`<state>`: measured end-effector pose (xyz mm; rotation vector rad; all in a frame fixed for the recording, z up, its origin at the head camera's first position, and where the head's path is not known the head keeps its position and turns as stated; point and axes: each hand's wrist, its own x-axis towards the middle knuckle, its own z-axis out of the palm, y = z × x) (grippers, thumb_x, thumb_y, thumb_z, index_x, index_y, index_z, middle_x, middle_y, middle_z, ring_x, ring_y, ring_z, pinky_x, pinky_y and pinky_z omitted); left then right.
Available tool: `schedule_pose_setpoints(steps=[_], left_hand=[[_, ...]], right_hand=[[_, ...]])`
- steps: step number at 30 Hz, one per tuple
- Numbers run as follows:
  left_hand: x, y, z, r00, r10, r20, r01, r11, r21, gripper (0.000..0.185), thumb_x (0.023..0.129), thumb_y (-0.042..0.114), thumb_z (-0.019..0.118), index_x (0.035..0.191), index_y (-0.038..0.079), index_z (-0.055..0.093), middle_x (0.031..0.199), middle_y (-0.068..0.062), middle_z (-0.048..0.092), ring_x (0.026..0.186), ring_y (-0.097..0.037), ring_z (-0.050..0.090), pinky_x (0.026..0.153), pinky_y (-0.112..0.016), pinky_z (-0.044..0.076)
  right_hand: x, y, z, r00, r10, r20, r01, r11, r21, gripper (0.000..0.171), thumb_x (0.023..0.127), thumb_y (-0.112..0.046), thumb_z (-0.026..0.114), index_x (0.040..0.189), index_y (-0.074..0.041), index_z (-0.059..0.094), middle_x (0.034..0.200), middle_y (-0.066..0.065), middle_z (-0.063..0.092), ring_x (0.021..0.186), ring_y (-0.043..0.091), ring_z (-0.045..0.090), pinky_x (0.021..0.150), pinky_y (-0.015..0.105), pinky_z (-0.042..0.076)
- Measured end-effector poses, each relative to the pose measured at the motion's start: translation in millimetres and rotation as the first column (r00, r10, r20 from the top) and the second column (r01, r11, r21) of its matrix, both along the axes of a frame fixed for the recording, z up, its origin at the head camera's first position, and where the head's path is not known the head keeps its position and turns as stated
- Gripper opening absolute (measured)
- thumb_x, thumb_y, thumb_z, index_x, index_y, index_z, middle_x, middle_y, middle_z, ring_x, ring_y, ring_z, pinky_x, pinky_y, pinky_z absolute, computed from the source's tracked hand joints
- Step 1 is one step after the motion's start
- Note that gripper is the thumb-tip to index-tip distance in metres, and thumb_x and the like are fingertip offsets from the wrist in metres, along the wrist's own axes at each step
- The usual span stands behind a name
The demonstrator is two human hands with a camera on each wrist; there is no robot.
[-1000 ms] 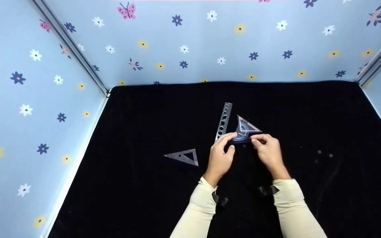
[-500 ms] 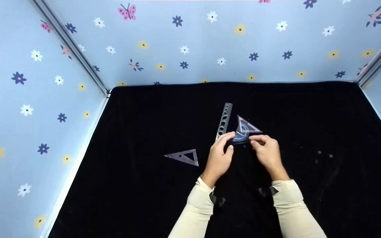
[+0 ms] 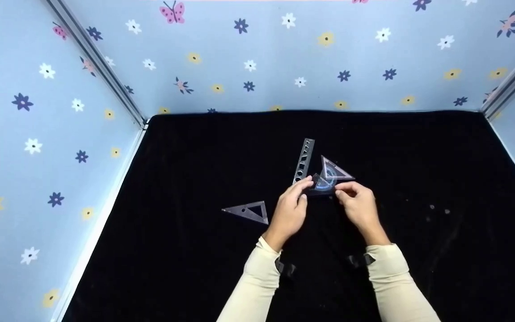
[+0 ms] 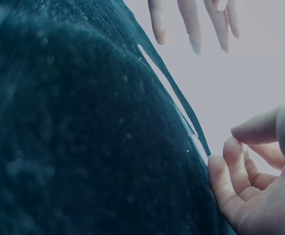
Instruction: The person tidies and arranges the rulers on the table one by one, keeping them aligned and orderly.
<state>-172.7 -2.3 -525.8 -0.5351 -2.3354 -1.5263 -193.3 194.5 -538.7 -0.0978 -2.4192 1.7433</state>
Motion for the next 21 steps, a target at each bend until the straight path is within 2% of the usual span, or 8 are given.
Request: schedule_pose_setpoints(steps=[5, 12, 15, 18, 21], left_hand=[[1.3, -7, -2.8, 1.0, -0.017, 0.005, 0.017, 0.999, -0.041, 0.037, 0.091, -0.009, 0.052, 0.124, 0.0, 0.067, 0.139, -0.013, 0.059, 0.132, -0.022, 0.052, 0.112, -0.031, 0.035], [1.6, -16, -5.8, 1.0, -0.02, 0.0, 0.02, 0.999, -0.045, 0.032, 0.092, -0.006, 0.053, 0.118, 0.002, 0.07, 0.138, -0.013, 0.06, 0.131, -0.021, 0.053, 0.11, -0.032, 0.038], [2.4, -18, -8.0, 1.0, -0.02, 0.002, 0.02, 1.0, -0.024, 0.03, 0.091, -0.006, 0.055, 0.115, 0.002, 0.072, 0.136, -0.014, 0.061, 0.126, -0.019, 0.057, 0.103, -0.029, 0.045], [3.3, -17, -10.4, 1.0, -0.025, 0.0, 0.025, 1.0, 0.013, 0.028, 0.09, -0.006, 0.056, 0.112, 0.001, 0.073, 0.134, -0.015, 0.062, 0.114, -0.019, 0.064, 0.093, -0.025, 0.051], [4.4, -18, -12.6, 1.0, -0.02, 0.003, 0.02, 0.998, 0.055, 0.027, 0.089, -0.006, 0.057, 0.11, -0.001, 0.073, 0.13, -0.016, 0.064, 0.104, -0.02, 0.067, 0.088, -0.023, 0.053]], right_hand=[[0.5, -2, 0.4, 1.0, 0.021, -0.001, -0.021, 1.0, 0.001, 0.009, 0.088, 0.004, 0.07, 0.095, 0.003, 0.074, 0.08, 0.009, 0.068, 0.065, 0.01, 0.059, 0.061, 0.02, 0.05], [-0.8, -6, 3.8, 0.998, 0.069, -0.005, -0.069, 0.997, 0.016, 0.009, 0.089, 0.004, 0.07, 0.095, 0.003, 0.075, 0.074, 0.008, 0.066, 0.064, 0.013, 0.059, 0.06, 0.021, 0.049], [-0.5, -6, 4.0, 0.997, 0.08, 0.004, -0.08, 0.996, 0.026, 0.009, 0.089, 0.003, 0.069, 0.096, 0.003, 0.074, 0.074, 0.007, 0.065, 0.064, 0.013, 0.059, 0.06, 0.021, 0.049], [1.1, -5, 3.0, 0.996, 0.084, 0.015, -0.084, 0.996, 0.021, 0.008, 0.09, 0.003, 0.068, 0.096, 0.004, 0.073, 0.074, 0.007, 0.064, 0.064, 0.013, 0.059, 0.059, 0.021, 0.05], [2.0, -6, 2.8, 0.995, 0.093, 0.037, -0.093, 0.995, 0.019, 0.008, 0.09, 0.004, 0.067, 0.096, 0.005, 0.072, 0.075, 0.007, 0.064, 0.064, 0.014, 0.059, 0.059, 0.022, 0.052]])
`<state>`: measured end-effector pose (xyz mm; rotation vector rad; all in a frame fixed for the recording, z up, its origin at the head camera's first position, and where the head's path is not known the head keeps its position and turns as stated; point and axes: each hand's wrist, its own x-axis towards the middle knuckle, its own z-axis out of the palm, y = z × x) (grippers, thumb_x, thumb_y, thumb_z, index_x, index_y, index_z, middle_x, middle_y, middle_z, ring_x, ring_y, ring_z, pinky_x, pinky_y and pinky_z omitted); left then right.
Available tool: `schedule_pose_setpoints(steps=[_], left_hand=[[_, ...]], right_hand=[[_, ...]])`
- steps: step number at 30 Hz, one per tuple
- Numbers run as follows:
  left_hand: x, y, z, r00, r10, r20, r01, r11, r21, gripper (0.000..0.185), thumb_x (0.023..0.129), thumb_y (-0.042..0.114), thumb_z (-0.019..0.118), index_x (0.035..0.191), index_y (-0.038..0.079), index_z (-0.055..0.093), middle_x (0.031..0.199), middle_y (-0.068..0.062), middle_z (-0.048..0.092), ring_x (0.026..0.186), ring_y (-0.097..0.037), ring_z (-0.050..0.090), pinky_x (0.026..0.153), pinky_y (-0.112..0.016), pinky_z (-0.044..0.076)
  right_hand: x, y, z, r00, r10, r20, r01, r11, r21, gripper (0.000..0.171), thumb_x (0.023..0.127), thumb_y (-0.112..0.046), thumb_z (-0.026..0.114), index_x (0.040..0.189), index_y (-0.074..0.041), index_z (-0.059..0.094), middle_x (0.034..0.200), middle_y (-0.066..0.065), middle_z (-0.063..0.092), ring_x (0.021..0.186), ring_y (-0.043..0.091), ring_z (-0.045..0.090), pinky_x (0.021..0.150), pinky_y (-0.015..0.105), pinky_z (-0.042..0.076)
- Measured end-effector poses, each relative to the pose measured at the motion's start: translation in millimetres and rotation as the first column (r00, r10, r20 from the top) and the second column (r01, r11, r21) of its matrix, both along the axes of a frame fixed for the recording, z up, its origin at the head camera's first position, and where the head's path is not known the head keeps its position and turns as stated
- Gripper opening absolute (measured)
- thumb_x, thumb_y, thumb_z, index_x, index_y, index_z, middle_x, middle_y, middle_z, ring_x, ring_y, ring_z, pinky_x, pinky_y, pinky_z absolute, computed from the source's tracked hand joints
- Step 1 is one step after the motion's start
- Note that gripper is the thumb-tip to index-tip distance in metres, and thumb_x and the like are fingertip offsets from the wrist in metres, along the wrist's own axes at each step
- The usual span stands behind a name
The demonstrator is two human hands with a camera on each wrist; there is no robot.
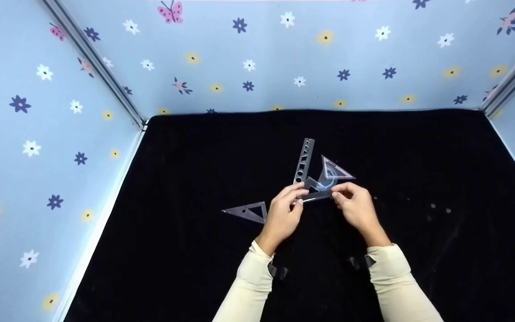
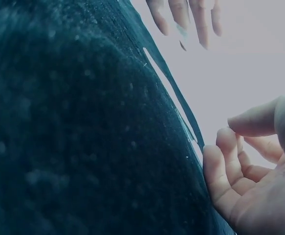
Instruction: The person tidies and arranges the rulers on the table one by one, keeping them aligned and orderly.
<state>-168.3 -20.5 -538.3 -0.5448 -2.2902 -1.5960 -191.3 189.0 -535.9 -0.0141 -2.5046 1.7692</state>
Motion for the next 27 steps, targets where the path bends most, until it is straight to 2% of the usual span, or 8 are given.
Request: schedule_pose_setpoints(steps=[7, 13, 17, 21, 27], left_hand=[[0.4, 0, -0.6, 0.998, 0.022, 0.052, -0.026, 0.997, 0.075, 0.024, 0.088, -0.008, 0.059, 0.108, -0.003, 0.073, 0.123, -0.016, 0.066, 0.111, -0.016, 0.064, 0.084, -0.024, 0.055], [-0.8, -2, 0.7, 0.995, 0.05, 0.088, -0.062, 0.989, 0.133, 0.024, 0.087, -0.01, 0.061, 0.104, -0.001, 0.075, 0.117, -0.009, 0.07, 0.108, -0.016, 0.066, 0.08, -0.025, 0.056], [0.1, -2, 0.7, 0.993, 0.059, 0.106, -0.072, 0.991, 0.116, 0.026, 0.086, -0.011, 0.061, 0.103, 0.001, 0.076, 0.115, -0.004, 0.071, 0.104, -0.012, 0.066, 0.079, -0.025, 0.056], [0.5, -2, 0.8, 0.993, 0.042, 0.113, -0.051, 0.996, 0.078, 0.031, 0.084, -0.013, 0.058, 0.104, 0.001, 0.076, 0.118, -0.007, 0.07, 0.103, -0.011, 0.066, 0.081, -0.024, 0.055], [1.4, -3, -0.9, 0.997, 0.003, 0.08, -0.006, 1.0, 0.029, 0.03, 0.082, -0.01, 0.059, 0.105, 0.002, 0.075, 0.121, -0.005, 0.07, 0.106, -0.011, 0.065, 0.083, -0.024, 0.054]], right_hand=[[1.1, -3, 1.4, 1.0, 0.004, 0.029, -0.004, 1.0, 0.004, 0.008, 0.091, 0.003, 0.066, 0.097, 0.005, 0.072, 0.074, 0.007, 0.063, 0.064, 0.015, 0.059, 0.057, 0.024, 0.053], [4.4, -6, 2.4, 0.999, 0.001, 0.037, -0.002, 1.0, 0.019, 0.008, 0.091, 0.002, 0.067, 0.096, 0.003, 0.072, 0.073, 0.006, 0.061, 0.063, 0.016, 0.059, 0.056, 0.025, 0.053], [9.2, -6, 1.0, 0.999, 0.006, 0.044, -0.008, 0.999, 0.031, 0.007, 0.091, 0.002, 0.066, 0.095, 0.002, 0.071, 0.073, 0.006, 0.061, 0.062, 0.016, 0.058, 0.056, 0.025, 0.052], [14.0, -5, 1.3, 0.999, 0.012, 0.049, -0.014, 0.999, 0.038, 0.007, 0.091, 0.002, 0.066, 0.095, 0.002, 0.071, 0.073, 0.007, 0.061, 0.062, 0.017, 0.058, 0.056, 0.024, 0.052], [19.3, -1, 4.6, 0.998, 0.024, 0.061, -0.025, 1.0, 0.018, 0.007, 0.091, 0.003, 0.065, 0.096, 0.004, 0.07, 0.076, 0.01, 0.063, 0.064, 0.019, 0.059, 0.057, 0.025, 0.054]])
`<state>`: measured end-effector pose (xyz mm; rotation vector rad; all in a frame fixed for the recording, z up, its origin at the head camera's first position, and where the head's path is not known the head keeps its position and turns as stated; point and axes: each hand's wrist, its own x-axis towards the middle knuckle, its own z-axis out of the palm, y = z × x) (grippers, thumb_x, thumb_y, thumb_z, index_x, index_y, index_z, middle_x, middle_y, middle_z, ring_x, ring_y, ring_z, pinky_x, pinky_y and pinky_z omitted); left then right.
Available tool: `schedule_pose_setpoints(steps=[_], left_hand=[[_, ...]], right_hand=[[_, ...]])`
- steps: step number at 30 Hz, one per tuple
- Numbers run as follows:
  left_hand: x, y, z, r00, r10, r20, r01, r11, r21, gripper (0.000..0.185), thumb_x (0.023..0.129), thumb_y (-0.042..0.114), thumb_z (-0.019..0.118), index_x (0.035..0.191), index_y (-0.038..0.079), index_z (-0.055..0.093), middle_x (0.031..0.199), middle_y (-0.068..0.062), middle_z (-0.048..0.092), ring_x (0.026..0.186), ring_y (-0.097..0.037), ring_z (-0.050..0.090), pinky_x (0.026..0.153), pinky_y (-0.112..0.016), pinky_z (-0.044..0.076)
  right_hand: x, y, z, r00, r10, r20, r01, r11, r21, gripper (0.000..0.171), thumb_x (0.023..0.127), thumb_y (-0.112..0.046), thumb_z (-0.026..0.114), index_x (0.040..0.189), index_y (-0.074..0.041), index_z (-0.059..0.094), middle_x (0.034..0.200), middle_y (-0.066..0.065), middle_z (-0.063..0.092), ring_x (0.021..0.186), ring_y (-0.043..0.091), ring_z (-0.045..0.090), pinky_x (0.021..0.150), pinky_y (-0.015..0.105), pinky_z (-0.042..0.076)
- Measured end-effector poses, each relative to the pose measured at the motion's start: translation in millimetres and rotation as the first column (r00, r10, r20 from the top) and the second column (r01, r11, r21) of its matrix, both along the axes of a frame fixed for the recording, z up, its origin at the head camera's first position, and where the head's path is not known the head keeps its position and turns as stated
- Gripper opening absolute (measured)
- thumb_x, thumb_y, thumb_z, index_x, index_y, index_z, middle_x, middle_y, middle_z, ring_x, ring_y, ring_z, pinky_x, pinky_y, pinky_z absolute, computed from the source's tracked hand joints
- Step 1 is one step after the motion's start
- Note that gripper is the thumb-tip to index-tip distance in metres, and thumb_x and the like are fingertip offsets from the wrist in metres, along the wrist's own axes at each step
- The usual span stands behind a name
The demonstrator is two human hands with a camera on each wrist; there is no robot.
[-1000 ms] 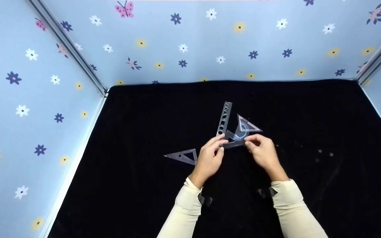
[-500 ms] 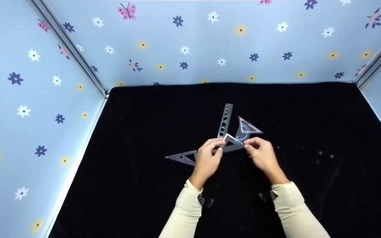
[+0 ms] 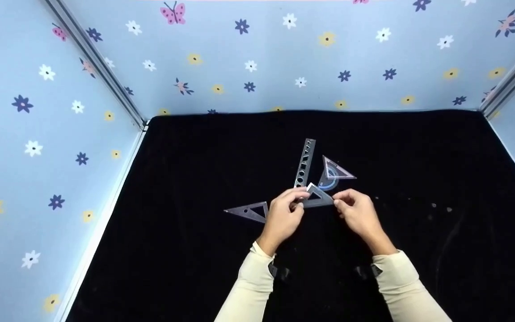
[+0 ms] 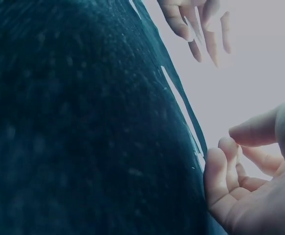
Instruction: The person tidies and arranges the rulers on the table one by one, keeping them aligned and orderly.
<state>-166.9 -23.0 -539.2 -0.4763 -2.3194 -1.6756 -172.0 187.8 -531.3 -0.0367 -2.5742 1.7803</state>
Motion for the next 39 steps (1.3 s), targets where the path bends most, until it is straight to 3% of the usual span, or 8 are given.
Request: schedule_pose_setpoints(steps=[7, 14, 20, 24, 27, 30, 39], left_hand=[[2.4, -1, 1.7, 0.996, -0.066, -0.056, 0.063, 0.996, -0.061, 0.03, 0.082, -0.008, 0.067, 0.108, 0.004, 0.075, 0.126, -0.008, 0.068, 0.117, -0.016, 0.061, 0.091, -0.025, 0.052], [2.3, -9, 3.8, 0.99, -0.13, -0.054, 0.119, 0.976, -0.183, 0.037, 0.083, -0.013, 0.062, 0.113, 0.005, 0.074, 0.132, -0.01, 0.065, 0.116, -0.018, 0.06, 0.091, -0.023, 0.05], [2.5, -18, 10.2, 0.988, -0.156, 0.009, 0.153, 0.955, -0.255, 0.037, 0.084, -0.013, 0.062, 0.114, 0.006, 0.074, 0.132, -0.01, 0.064, 0.12, -0.019, 0.059, 0.094, -0.027, 0.049], [2.6, -23, 13.6, 0.979, -0.178, 0.095, 0.195, 0.955, -0.225, 0.036, 0.085, -0.014, 0.064, 0.116, 0.003, 0.072, 0.126, -0.013, 0.066, 0.111, -0.018, 0.064, 0.088, -0.024, 0.052], [2.6, -26, 15.4, 0.971, -0.179, 0.159, 0.21, 0.957, -0.201, 0.036, 0.085, -0.013, 0.066, 0.119, 0.001, 0.07, 0.115, -0.013, 0.065, 0.099, -0.017, 0.067, 0.083, -0.02, 0.053], [2.5, -29, 16.2, 0.969, -0.166, 0.185, 0.207, 0.95, -0.233, 0.037, 0.085, -0.01, 0.069, 0.12, 0.002, 0.07, 0.104, -0.012, 0.062, 0.091, -0.014, 0.067, 0.08, -0.018, 0.053], [0.5, -38, 17.6, 0.981, -0.099, 0.164, 0.153, 0.92, -0.361, 0.039, 0.08, 0.0, 0.08, 0.118, 0.002, 0.069, 0.089, -0.005, 0.068, 0.078, -0.013, 0.066, 0.071, -0.022, 0.054]], right_hand=[[5.1, 8, 3.9, 0.999, 0.047, 0.026, -0.047, 0.999, -0.009, 0.009, 0.092, 0.004, 0.064, 0.1, 0.006, 0.069, 0.083, 0.014, 0.066, 0.068, 0.018, 0.061, 0.059, 0.026, 0.055], [7.4, 9, 1.4, 0.996, 0.085, 0.042, -0.083, 0.996, -0.03, 0.011, 0.092, 0.005, 0.064, 0.102, 0.007, 0.07, 0.085, 0.015, 0.067, 0.068, 0.017, 0.062, 0.061, 0.027, 0.056], [10.2, 5, 0.5, 0.993, 0.109, 0.035, -0.107, 0.993, -0.043, 0.011, 0.092, 0.005, 0.065, 0.101, 0.007, 0.071, 0.082, 0.014, 0.066, 0.068, 0.019, 0.061, 0.061, 0.027, 0.055], [11.9, 4, 0.4, 0.992, 0.123, 0.039, -0.122, 0.992, -0.02, 0.011, 0.092, 0.004, 0.065, 0.1, 0.006, 0.071, 0.079, 0.012, 0.065, 0.068, 0.018, 0.061, 0.06, 0.027, 0.054], [12.4, 4, -0.4, 0.992, 0.122, 0.044, -0.122, 0.992, -0.006, 0.01, 0.092, 0.004, 0.065, 0.1, 0.005, 0.071, 0.078, 0.011, 0.065, 0.068, 0.018, 0.061, 0.06, 0.027, 0.054], [13.0, 3, -0.1, 0.991, 0.125, 0.044, -0.126, 0.992, 0.0, 0.01, 0.092, 0.005, 0.065, 0.099, 0.004, 0.072, 0.078, 0.011, 0.065, 0.067, 0.017, 0.061, 0.059, 0.026, 0.054], [14.3, -3, -0.2, 0.986, 0.163, 0.032, -0.163, 0.987, -0.009, 0.013, 0.092, 0.003, 0.066, 0.103, 0.007, 0.071, 0.08, 0.013, 0.066, 0.069, 0.02, 0.061, 0.058, 0.026, 0.053]])
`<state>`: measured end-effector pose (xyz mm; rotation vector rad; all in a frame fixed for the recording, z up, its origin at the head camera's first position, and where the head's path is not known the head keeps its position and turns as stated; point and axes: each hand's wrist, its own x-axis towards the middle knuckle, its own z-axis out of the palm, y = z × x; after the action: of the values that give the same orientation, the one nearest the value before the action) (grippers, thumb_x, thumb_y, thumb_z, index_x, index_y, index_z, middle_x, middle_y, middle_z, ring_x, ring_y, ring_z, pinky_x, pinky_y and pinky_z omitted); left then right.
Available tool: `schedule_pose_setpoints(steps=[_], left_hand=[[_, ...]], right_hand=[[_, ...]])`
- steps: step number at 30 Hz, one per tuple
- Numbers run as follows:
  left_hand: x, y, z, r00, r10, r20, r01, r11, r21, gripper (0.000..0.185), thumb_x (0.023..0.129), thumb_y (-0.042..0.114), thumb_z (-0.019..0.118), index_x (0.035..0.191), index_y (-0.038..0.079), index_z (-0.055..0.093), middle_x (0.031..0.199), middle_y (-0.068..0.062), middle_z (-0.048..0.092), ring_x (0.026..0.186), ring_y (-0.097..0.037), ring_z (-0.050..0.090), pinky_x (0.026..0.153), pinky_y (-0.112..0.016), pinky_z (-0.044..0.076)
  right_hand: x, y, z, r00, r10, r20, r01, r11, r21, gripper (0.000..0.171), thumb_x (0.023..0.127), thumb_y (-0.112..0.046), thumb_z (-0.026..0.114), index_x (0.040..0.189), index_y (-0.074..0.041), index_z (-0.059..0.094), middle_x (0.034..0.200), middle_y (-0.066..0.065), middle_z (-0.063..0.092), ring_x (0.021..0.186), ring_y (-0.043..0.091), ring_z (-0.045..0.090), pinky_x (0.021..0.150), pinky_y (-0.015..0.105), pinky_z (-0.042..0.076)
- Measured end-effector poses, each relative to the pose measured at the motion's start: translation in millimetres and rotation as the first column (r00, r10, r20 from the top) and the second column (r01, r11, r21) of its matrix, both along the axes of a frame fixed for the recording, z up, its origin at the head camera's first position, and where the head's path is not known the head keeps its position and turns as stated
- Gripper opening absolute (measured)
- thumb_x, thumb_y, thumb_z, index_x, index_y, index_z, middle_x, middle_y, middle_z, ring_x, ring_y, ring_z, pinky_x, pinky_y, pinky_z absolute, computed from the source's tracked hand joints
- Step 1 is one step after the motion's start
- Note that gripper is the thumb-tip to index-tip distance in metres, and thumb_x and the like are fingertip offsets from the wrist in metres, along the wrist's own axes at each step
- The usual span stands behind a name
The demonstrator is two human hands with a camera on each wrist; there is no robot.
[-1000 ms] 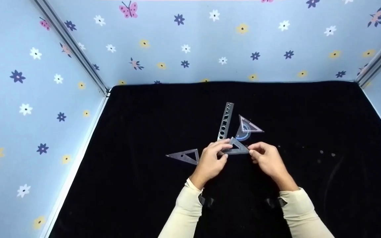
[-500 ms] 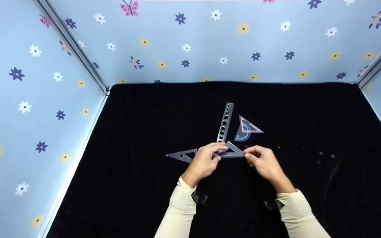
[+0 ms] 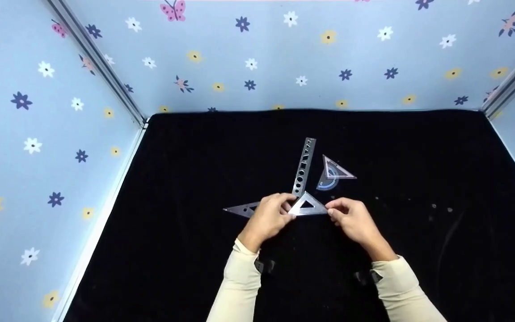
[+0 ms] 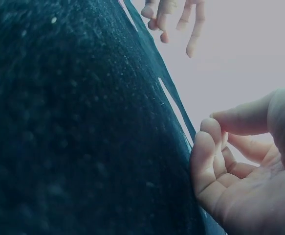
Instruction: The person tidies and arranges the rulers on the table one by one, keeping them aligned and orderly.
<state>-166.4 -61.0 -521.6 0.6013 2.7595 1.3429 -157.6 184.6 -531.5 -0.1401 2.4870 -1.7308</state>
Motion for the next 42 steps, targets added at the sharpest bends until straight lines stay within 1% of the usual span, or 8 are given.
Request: schedule_pose_setpoints(steps=[5, 8, 13, 20, 25, 28, 35, 42], left_hand=[[-1.5, -8, 0.9, 0.999, 0.054, 0.001, -0.054, 0.996, -0.065, 0.025, 0.081, 0.011, 0.082, 0.103, 0.006, 0.074, 0.077, 0.005, 0.067, 0.07, -0.007, 0.062, 0.068, -0.023, 0.052], [-1.4, -12, 1.7, 0.997, 0.076, 0.015, -0.074, 0.992, -0.106, 0.016, 0.081, 0.015, 0.081, 0.096, 0.011, 0.076, 0.075, 0.01, 0.066, 0.069, -0.004, 0.06, 0.068, -0.023, 0.051], [-0.8, -19, 3.9, 0.997, 0.069, 0.033, -0.064, 0.99, -0.127, 0.013, 0.084, 0.009, 0.076, 0.097, 0.011, 0.078, 0.08, 0.007, 0.069, 0.074, -0.006, 0.064, 0.071, -0.025, 0.053], [-1.2, -28, 7.2, 0.997, 0.033, 0.065, -0.027, 0.996, -0.085, 0.016, 0.087, 0.003, 0.073, 0.103, 0.008, 0.077, 0.089, 0.0, 0.075, 0.081, -0.009, 0.069, 0.076, -0.025, 0.055], [-1.2, -38, 5.5, 0.995, 0.043, 0.093, -0.041, 0.999, -0.028, 0.016, 0.086, 0.002, 0.075, 0.101, 0.005, 0.076, 0.086, 0.0, 0.076, 0.078, -0.009, 0.069, 0.075, -0.026, 0.055], [-1.2, -41, 4.0, 0.994, 0.06, 0.092, -0.057, 0.998, -0.029, 0.014, 0.085, 0.003, 0.075, 0.098, 0.006, 0.077, 0.082, 0.002, 0.074, 0.073, -0.007, 0.068, 0.072, -0.026, 0.055], [0.0, -44, 4.4, 0.992, 0.085, 0.096, -0.072, 0.989, -0.133, 0.011, 0.083, 0.007, 0.077, 0.091, 0.014, 0.079, 0.079, 0.008, 0.073, 0.074, -0.007, 0.067, 0.074, -0.03, 0.054], [0.4, -44, 5.2, 0.996, 0.06, 0.071, -0.043, 0.974, -0.221, 0.011, 0.083, 0.01, 0.077, 0.092, 0.016, 0.08, 0.083, 0.008, 0.073, 0.08, -0.013, 0.067, 0.078, -0.036, 0.054]], right_hand=[[1.0, -3, -0.1, 1.0, 0.005, 0.004, -0.005, 1.0, 0.02, 0.01, 0.091, 0.002, 0.067, 0.1, 0.004, 0.072, 0.077, 0.008, 0.065, 0.066, 0.018, 0.06, 0.058, 0.025, 0.052], [1.9, -5, -0.2, 1.0, 0.014, -0.001, -0.014, 0.999, 0.032, 0.01, 0.091, 0.002, 0.068, 0.099, 0.002, 0.073, 0.076, 0.007, 0.066, 0.066, 0.017, 0.061, 0.058, 0.025, 0.053], [3.0, -7, 0.0, 1.0, 0.029, -0.011, -0.028, 0.999, 0.042, 0.013, 0.088, 0.004, 0.067, 0.098, 0.001, 0.074, 0.076, 0.006, 0.067, 0.066, 0.016, 0.061, 0.059, 0.024, 0.053], [4.6, -11, 2.1, 0.999, 0.034, -0.011, -0.033, 0.999, 0.036, 0.017, 0.086, 0.007, 0.065, 0.099, 0.001, 0.074, 0.076, 0.006, 0.066, 0.064, 0.014, 0.059, 0.057, 0.022, 0.05], [7.7, -15, 1.4, 0.998, 0.061, -0.005, -0.06, 0.997, 0.04, 0.018, 0.086, 0.006, 0.065, 0.1, 0.0, 0.074, 0.076, 0.006, 0.066, 0.064, 0.014, 0.059, 0.057, 0.023, 0.05], [9.1, -18, 1.7, 0.997, 0.081, -0.004, -0.08, 0.996, 0.038, 0.017, 0.087, 0.006, 0.066, 0.1, 0.001, 0.074, 0.075, 0.005, 0.066, 0.064, 0.014, 0.059, 0.057, 0.023, 0.05], [11.0, -21, 1.3, 0.995, 0.096, 0.003, -0.096, 0.994, 0.052, 0.015, 0.087, 0.004, 0.066, 0.099, 0.0, 0.074, 0.074, 0.005, 0.066, 0.064, 0.015, 0.06, 0.057, 0.024, 0.052], [13.2, -23, 1.8, 0.993, 0.118, 0.028, -0.12, 0.99, 0.078, 0.015, 0.086, 0.004, 0.066, 0.097, 0.0, 0.074, 0.074, 0.003, 0.066, 0.064, 0.014, 0.059, 0.056, 0.024, 0.05]])
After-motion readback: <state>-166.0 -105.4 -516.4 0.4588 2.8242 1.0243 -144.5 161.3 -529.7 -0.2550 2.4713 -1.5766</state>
